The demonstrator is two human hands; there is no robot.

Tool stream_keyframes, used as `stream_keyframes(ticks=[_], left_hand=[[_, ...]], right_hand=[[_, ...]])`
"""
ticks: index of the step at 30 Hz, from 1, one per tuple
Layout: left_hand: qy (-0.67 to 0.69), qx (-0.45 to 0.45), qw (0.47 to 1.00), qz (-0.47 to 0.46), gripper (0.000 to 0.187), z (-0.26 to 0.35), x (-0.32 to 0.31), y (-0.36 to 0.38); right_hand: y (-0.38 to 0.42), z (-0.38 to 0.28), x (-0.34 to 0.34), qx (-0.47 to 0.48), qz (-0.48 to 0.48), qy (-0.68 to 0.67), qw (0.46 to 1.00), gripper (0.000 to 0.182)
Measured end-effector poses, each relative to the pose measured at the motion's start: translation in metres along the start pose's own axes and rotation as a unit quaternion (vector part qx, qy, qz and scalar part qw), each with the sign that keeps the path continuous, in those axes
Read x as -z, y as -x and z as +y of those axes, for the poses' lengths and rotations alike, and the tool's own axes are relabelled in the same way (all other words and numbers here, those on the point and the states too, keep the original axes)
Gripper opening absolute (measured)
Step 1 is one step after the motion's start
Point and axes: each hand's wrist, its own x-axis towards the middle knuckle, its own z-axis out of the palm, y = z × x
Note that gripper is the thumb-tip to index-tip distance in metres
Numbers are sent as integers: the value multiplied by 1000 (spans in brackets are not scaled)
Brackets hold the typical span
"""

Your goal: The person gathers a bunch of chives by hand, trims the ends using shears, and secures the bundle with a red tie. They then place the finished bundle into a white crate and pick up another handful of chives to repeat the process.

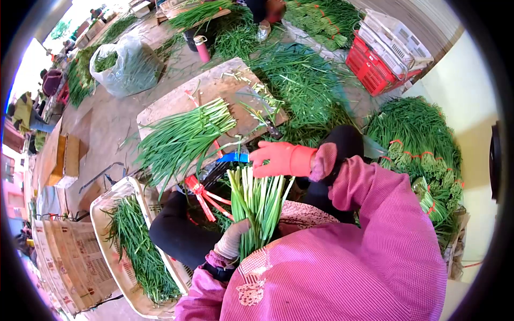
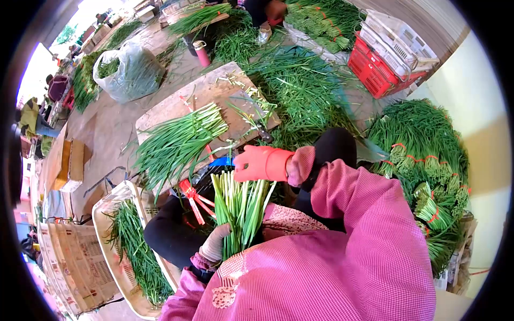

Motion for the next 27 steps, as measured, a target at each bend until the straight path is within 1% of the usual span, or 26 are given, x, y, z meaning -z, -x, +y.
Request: stream_keyframes(ticks=[2,3,5,6,7,8,9,10,12,13,15,16,17,18,19,20,22,23,24,25,26,27], left_hand=[[7,11,1000,3,56,-3,10,-2],[11,18,1000,5,55,-4,12,-3],[27,27,999,0,56,-5,16,-4],[27,28,999,-1,56,-4,16,-4],[18,28,999,-2,57,-2,14,-3],[9,29,1000,-2,58,-1,12,-2],[0,29,1000,-3,59,0,11,-2],[0,29,1000,-3,59,0,11,-3],[10,36,999,0,60,-1,10,-4],[10,37,999,0,60,0,5,-2],[17,13,1000,-2,61,4,-9,3],[17,13,1000,-1,61,3,-3,2],[14,17,1000,1,62,0,7,1],[10,21,1000,3,63,-1,12,0],[6,6,1000,6,65,1,5,2],[6,5,1000,5,65,2,3,3],[-2,-4,1000,-1,67,3,-1,2],[-4,-6,1000,-2,71,3,-2,1],[-4,-5,1000,-3,71,2,-4,0],[-4,-14,1000,-10,72,1,-6,-1],[-4,-24,1000,-16,73,1,-7,-1],[-17,-21,1000,-11,73,3,-9,0]], right_hand=[[1,-4,2,21,-5,-47,999,26],[3,-7,5,20,-4,-48,999,26],[6,-11,11,4,-16,-48,999,18],[8,-10,11,2,-15,-48,999,18],[10,-7,11,78,28,41,996,15],[11,-4,10,153,70,130,977,15],[10,2,6,179,86,146,969,10],[11,-1,8,179,86,146,969,10],[13,-8,16,216,95,229,944,8],[12,-14,24,222,88,315,918,7],[3,-1,41,177,224,422,861,8],[-3,16,58,115,335,433,829,9],[0,-1,98,-69,222,502,833,15],[4,23,121,-92,308,564,761,16],[13,43,138,-113,390,617,674,20],[20,44,142,-112,391,618,673,20],[34,41,143,-84,439,556,701,24],[38,29,131,-86,367,447,811,36],[37,15,122,-148,246,237,928,43],[35,0,112,-199,106,8,974,49],[32,12,82,-127,105,-44,985,52],[31,-10,69,-155,26,-79,984,47]])
